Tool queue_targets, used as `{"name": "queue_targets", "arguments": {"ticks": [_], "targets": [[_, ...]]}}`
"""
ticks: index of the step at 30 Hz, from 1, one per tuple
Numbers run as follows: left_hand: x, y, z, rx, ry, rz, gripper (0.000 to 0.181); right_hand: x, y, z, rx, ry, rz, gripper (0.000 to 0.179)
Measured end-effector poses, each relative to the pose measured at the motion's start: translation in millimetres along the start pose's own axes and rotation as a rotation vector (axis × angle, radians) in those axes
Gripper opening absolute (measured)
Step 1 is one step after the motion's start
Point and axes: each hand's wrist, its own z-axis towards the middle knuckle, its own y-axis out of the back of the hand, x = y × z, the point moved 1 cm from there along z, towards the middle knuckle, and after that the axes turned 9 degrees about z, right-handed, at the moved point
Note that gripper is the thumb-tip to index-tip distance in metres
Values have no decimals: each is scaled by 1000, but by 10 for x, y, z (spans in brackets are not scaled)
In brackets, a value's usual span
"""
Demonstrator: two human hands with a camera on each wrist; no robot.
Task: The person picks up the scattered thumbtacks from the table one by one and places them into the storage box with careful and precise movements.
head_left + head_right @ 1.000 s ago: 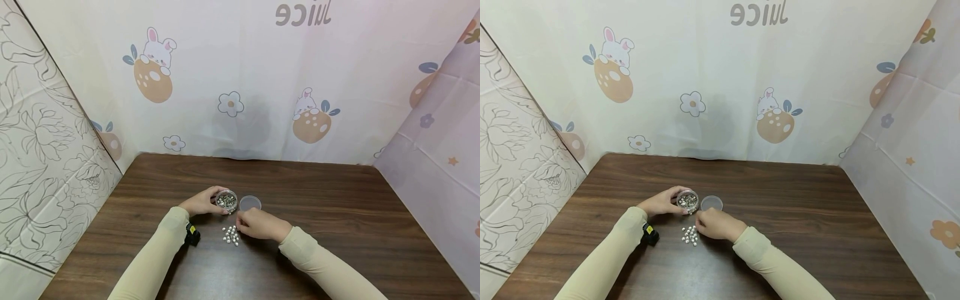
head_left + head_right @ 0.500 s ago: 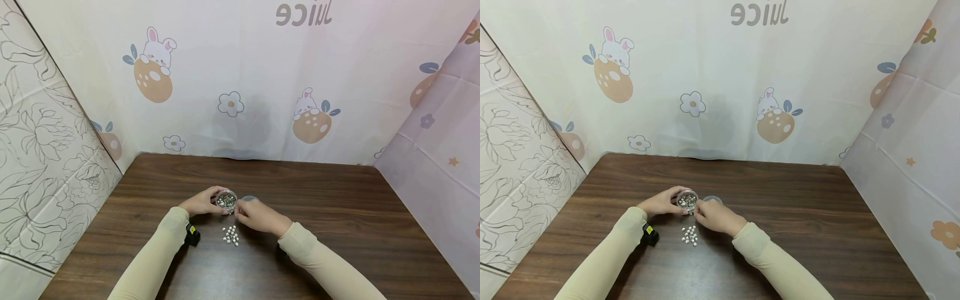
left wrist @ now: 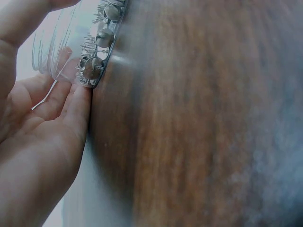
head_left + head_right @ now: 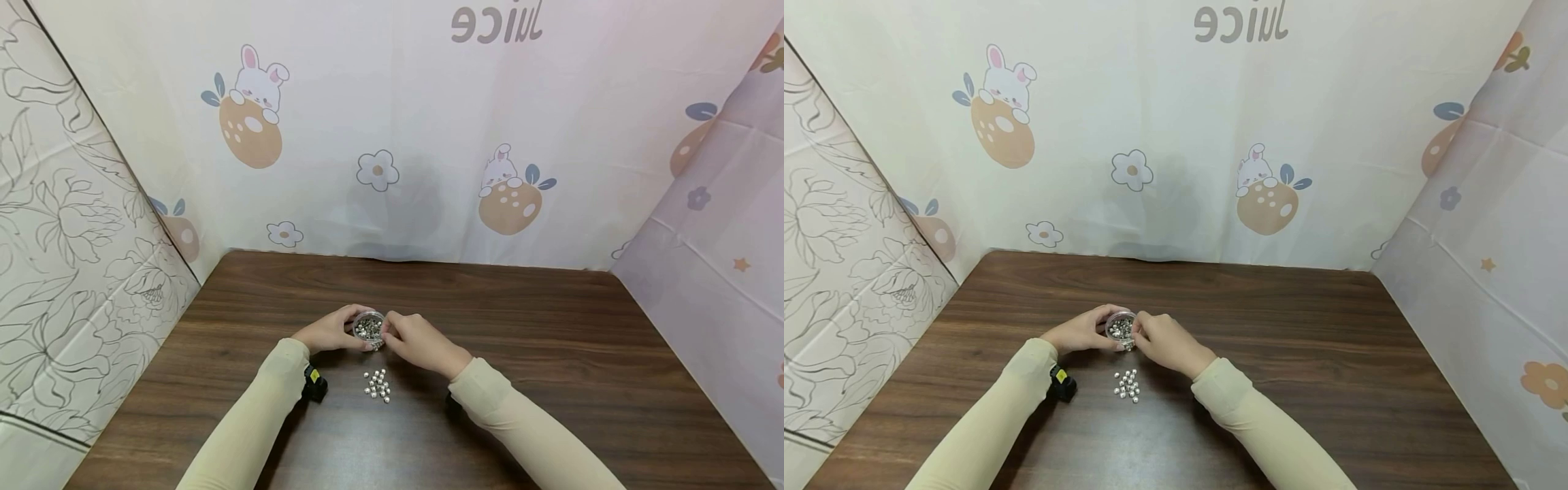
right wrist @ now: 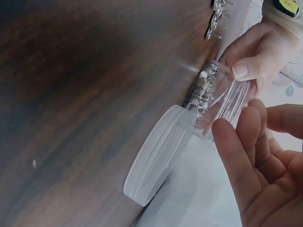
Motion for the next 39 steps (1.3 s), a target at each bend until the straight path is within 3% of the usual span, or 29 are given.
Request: {"name": "queue_targets", "arguments": {"ticks": [9,21,39], "targets": [[-11,-17,-3,6,-4,-34,69,1,-12,61,0,-6,8,5],[-38,-8,-14,4,-7,-13,70,-1,-36,141,13,14,-23,5],[-43,13,-28,11,-1,3,71,-16,-31,143,23,-36,-13,7]]}}
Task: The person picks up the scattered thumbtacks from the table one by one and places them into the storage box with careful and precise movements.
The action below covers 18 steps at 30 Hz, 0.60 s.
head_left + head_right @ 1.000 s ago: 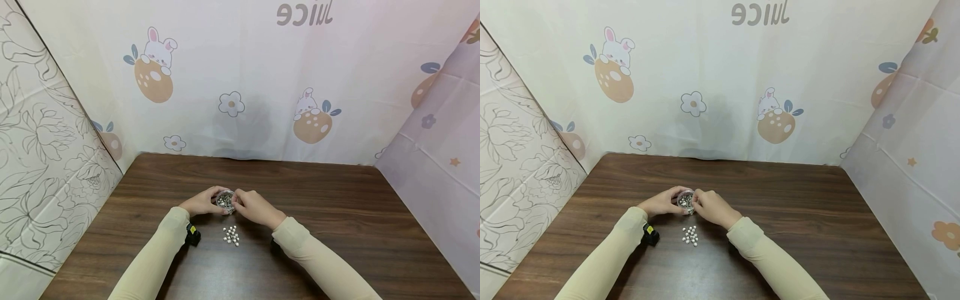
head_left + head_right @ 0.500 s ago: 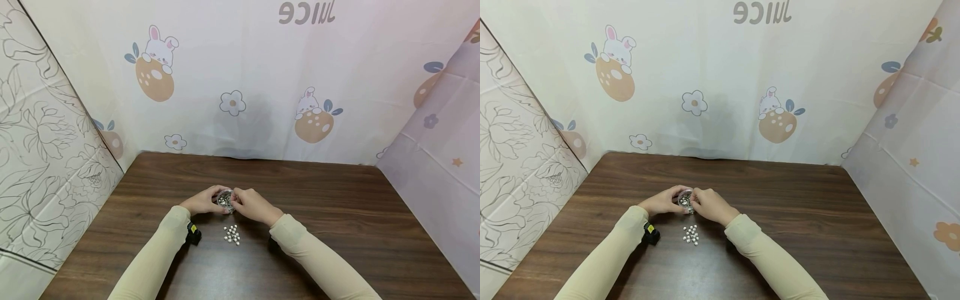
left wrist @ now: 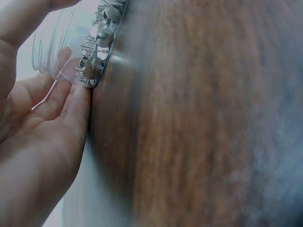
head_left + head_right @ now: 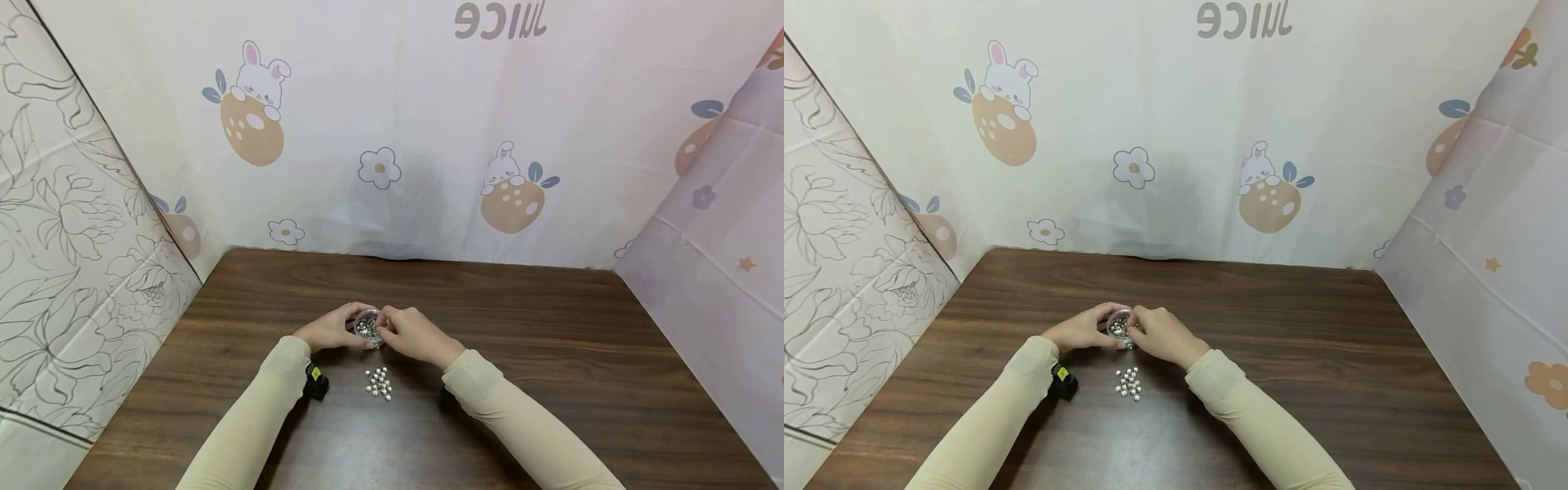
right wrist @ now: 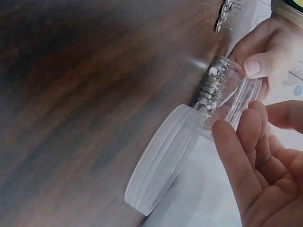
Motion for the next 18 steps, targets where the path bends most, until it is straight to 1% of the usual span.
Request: {"name": "queue_targets", "arguments": {"ticks": [9,15,18], "targets": [[2,-21,6,-9,0,-23,72,-7,13,-93,7,16,1,7],[9,-10,4,-12,-14,3,72,-16,0,-174,42,28,-11,4],[8,-7,5,-10,-12,7,71,-5,-10,-211,59,55,-28,4]]}}
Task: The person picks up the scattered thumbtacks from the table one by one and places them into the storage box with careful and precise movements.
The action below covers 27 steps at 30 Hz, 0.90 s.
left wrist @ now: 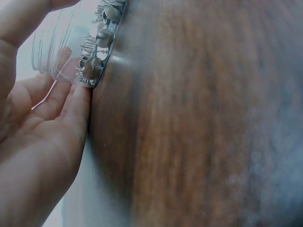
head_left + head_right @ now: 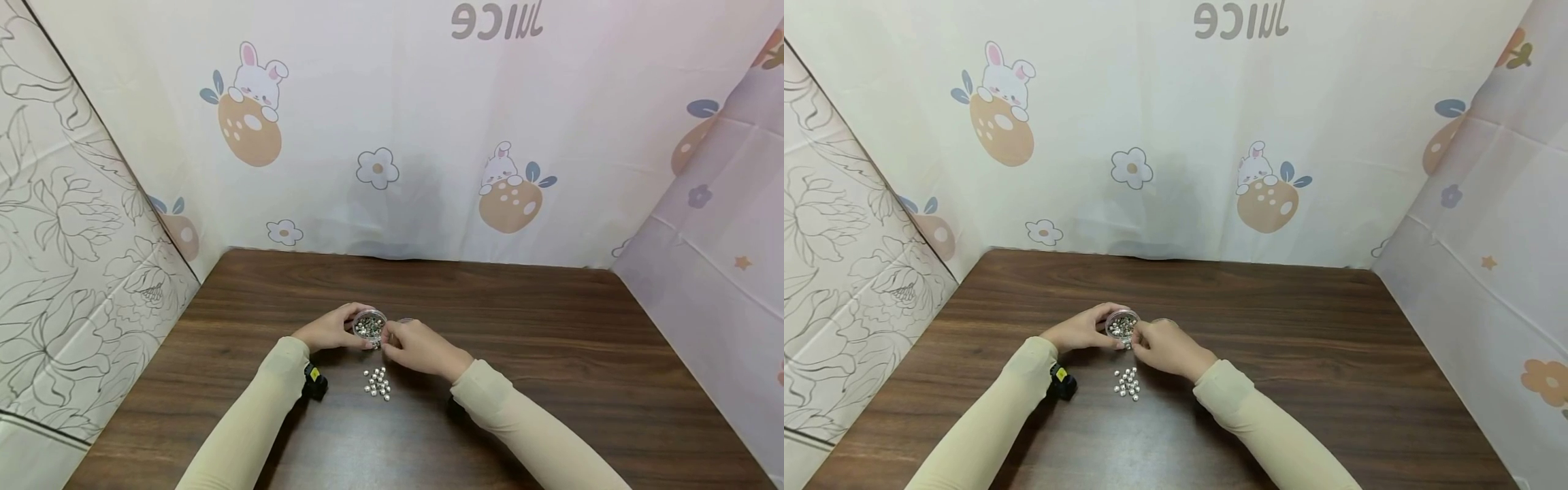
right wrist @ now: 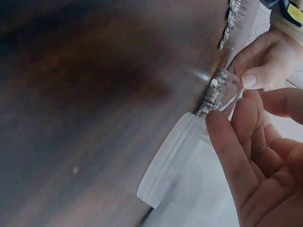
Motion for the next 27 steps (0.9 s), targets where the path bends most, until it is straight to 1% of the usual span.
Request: {"name": "queue_targets", "arguments": {"ticks": [4,8,10,15,20,27], "targets": [[-15,-2,-11,0,7,1,72,15,-20,-39,41,35,-4,6],[-18,-7,-15,-1,9,-10,72,24,-48,-66,92,40,22,7],[-18,-10,-15,-1,6,-15,71,31,-57,-76,104,45,27,8],[-17,-14,-17,-1,9,-22,70,48,-76,-93,124,57,24,7],[-14,-13,-14,-2,5,-29,70,39,-103,-83,142,62,-11,9],[-13,-14,-16,-3,7,-10,71,58,-115,-76,136,73,-48,11]]}}
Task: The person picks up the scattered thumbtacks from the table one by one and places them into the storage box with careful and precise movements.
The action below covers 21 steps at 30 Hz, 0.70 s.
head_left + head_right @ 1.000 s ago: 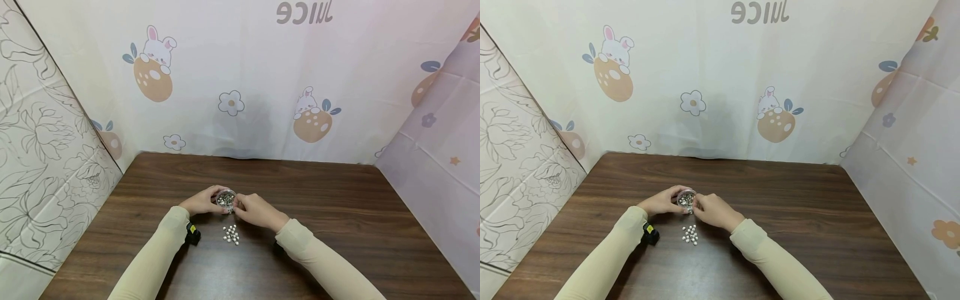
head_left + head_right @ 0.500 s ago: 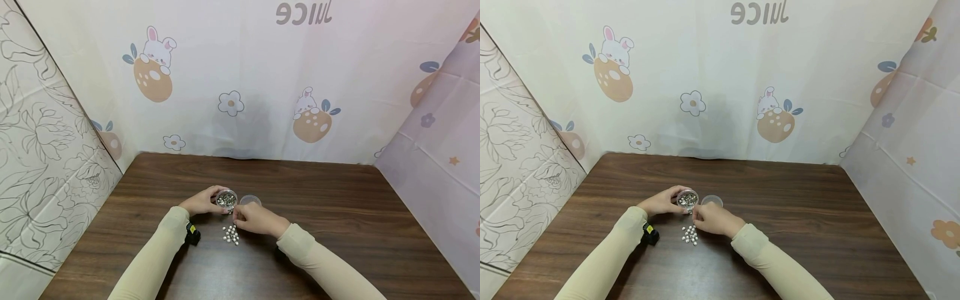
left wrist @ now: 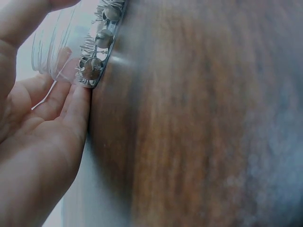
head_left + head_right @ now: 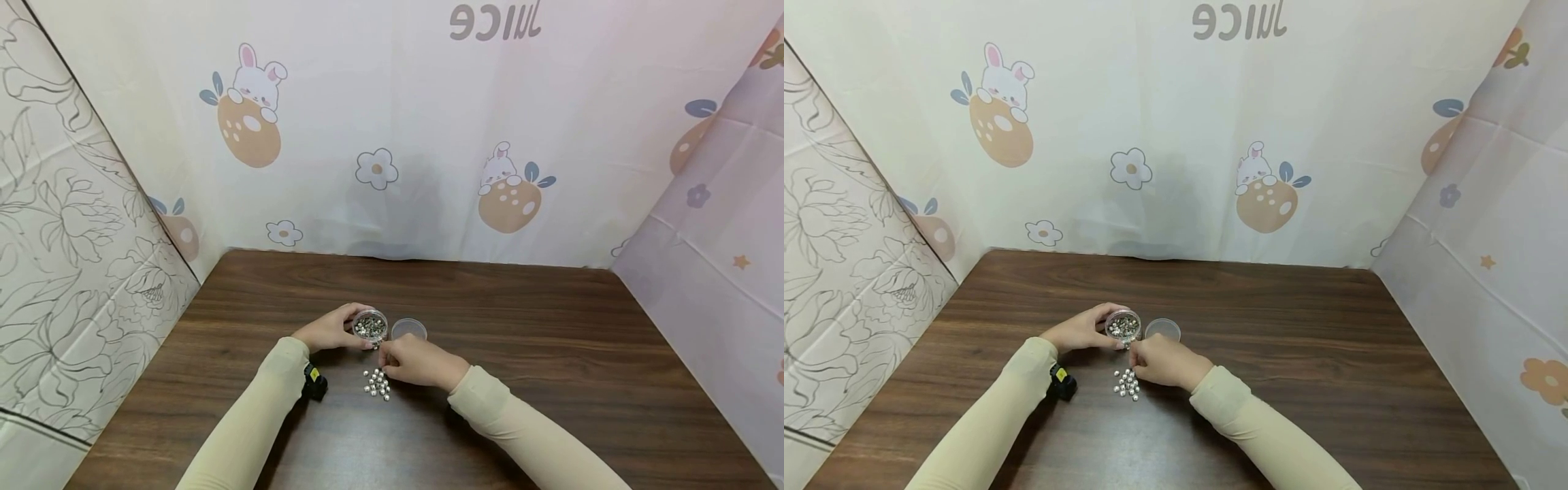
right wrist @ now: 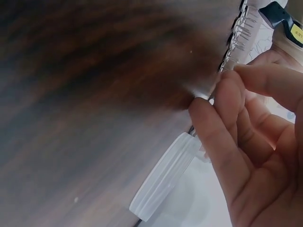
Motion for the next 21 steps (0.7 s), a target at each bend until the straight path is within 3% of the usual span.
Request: {"name": "queue_targets", "arguments": {"ticks": [21], "targets": [[-30,-3,-4,-10,16,9,71,4,-49,5,-52,-20,-92,16]]}}
